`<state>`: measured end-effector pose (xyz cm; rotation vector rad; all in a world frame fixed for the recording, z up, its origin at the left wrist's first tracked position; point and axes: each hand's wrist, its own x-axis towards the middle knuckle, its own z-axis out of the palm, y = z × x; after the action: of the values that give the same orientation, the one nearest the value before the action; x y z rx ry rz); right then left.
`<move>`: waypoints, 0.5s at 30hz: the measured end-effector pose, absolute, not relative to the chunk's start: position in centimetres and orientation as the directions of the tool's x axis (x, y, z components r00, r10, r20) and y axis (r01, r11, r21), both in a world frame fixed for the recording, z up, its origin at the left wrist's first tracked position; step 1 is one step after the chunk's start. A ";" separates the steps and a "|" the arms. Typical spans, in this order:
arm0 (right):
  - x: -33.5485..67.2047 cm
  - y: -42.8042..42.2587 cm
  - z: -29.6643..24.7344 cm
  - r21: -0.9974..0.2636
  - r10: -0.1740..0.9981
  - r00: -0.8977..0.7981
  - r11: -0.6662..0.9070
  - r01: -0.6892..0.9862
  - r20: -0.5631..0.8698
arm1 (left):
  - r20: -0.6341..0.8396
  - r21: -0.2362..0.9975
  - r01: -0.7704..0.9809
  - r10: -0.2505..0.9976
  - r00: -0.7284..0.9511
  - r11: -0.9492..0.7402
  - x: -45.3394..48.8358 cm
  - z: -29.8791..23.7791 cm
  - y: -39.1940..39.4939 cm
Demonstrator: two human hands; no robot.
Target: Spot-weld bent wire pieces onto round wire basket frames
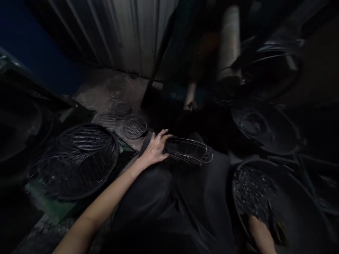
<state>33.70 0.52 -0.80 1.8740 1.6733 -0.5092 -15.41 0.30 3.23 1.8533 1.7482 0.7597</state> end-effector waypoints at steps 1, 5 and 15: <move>33.8 0.3 -0.7 0.180 0.775 0.117 -0.004 0.984 -0.621 | 0.079 0.684 0.726 0.996 0.028 -0.075 -15.4 3.1 0.7; 35.4 -0.3 -1.2 0.082 0.785 -0.038 0.113 0.990 -0.619 | 0.114 0.701 0.701 0.991 0.070 -0.130 -15.0 3.4 1.9; 38.2 0.0 -2.0 -0.110 0.830 0.016 -0.093 0.990 -0.558 | 0.191 0.605 0.778 0.979 0.065 -0.170 -15.2 7.2 2.7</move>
<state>38.15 0.00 -2.00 1.9871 1.8714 -0.7210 -15.18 2.68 7.20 2.0071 1.7572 0.8166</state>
